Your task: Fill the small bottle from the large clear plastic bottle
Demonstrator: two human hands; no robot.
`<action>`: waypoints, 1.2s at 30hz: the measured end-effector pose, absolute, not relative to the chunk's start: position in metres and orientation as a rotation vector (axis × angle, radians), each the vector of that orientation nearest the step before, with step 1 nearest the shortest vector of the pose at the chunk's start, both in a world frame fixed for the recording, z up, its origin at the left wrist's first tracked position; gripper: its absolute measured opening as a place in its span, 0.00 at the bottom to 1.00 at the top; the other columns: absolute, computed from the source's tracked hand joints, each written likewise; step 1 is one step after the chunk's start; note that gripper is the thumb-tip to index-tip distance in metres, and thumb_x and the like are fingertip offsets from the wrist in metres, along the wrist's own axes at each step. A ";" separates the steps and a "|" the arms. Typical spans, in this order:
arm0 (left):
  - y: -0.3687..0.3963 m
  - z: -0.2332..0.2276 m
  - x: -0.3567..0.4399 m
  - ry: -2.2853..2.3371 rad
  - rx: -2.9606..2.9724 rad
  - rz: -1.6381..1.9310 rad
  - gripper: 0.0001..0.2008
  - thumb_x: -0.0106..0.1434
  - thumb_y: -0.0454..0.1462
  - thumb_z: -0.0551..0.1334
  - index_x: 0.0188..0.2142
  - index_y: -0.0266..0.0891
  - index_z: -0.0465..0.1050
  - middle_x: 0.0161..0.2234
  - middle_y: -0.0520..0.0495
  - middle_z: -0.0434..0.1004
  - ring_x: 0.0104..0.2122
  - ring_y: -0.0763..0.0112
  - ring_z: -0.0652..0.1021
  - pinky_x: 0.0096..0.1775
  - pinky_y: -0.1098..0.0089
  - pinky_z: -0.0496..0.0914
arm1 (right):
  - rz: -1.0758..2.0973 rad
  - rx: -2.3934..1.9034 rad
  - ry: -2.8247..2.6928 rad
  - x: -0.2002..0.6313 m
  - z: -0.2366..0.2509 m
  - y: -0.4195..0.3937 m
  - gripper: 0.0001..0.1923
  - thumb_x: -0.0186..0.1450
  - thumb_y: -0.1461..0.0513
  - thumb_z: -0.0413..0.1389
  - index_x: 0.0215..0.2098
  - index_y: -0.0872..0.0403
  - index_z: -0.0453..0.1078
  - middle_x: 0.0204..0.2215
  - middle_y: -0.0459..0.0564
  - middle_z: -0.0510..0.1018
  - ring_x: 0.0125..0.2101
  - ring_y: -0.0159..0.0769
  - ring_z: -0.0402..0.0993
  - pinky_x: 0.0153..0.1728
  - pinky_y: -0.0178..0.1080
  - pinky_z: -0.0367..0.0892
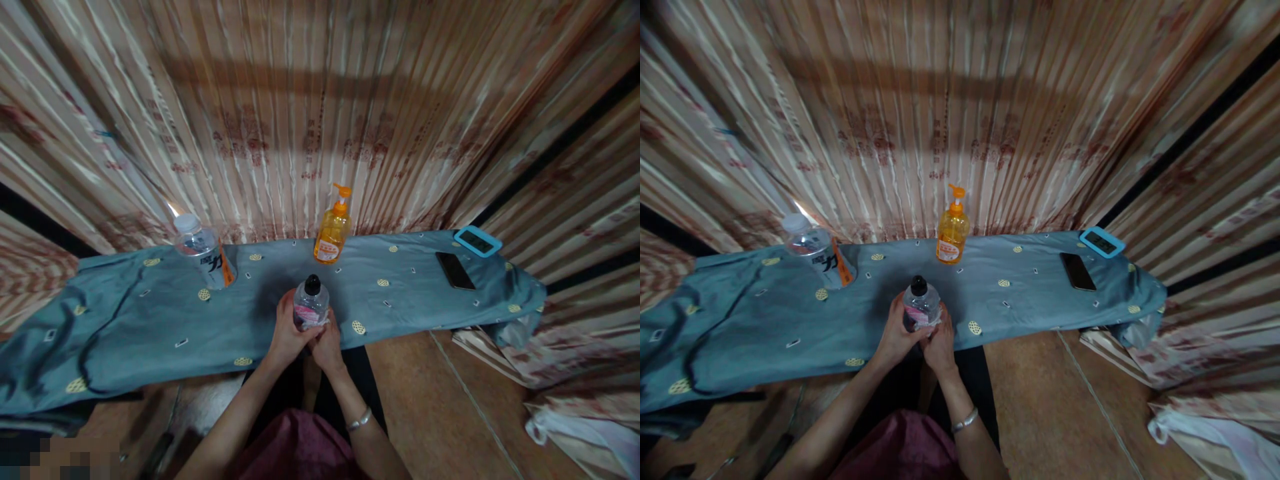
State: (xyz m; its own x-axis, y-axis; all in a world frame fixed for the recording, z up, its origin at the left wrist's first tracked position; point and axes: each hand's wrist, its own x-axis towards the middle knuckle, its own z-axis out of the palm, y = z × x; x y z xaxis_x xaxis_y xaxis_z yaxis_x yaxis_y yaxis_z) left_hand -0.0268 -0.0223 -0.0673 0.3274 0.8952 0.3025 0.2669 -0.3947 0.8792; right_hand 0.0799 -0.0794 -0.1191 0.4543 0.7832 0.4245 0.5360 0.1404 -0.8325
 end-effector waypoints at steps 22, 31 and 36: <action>0.019 -0.051 -0.017 0.803 1.460 0.794 0.31 0.49 0.43 0.75 0.53 0.37 0.75 0.49 0.41 0.82 0.46 0.56 0.82 0.47 0.59 0.78 | 0.435 -1.704 -1.565 0.133 -0.077 -0.069 0.20 0.71 0.54 0.60 0.58 0.53 0.69 0.55 0.54 0.74 0.52 0.46 0.74 0.51 0.54 0.73; 0.067 -0.047 0.038 0.911 1.700 0.858 0.25 0.51 0.40 0.75 0.48 0.40 0.76 0.42 0.47 0.85 0.44 0.57 0.82 0.51 0.59 0.75 | 0.436 -2.017 -1.613 0.181 -0.061 -0.024 0.18 0.71 0.55 0.60 0.56 0.54 0.69 0.52 0.53 0.76 0.47 0.43 0.77 0.47 0.50 0.76; 0.084 -0.047 0.061 0.922 1.734 0.883 0.21 0.54 0.38 0.73 0.47 0.40 0.75 0.40 0.48 0.85 0.42 0.60 0.83 0.48 0.62 0.75 | 0.324 -2.288 -1.652 0.198 -0.046 -0.006 0.18 0.71 0.55 0.60 0.56 0.53 0.69 0.52 0.53 0.76 0.47 0.43 0.77 0.46 0.50 0.76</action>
State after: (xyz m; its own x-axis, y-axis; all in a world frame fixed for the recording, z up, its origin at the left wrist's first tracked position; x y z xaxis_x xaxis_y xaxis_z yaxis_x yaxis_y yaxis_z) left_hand 0.0615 0.0837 -0.0469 0.4552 0.8769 0.1542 0.1921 -0.2659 0.9447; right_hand 0.1977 -0.0060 -0.0461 0.3133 0.9496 -0.0074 0.8821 -0.2939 -0.3682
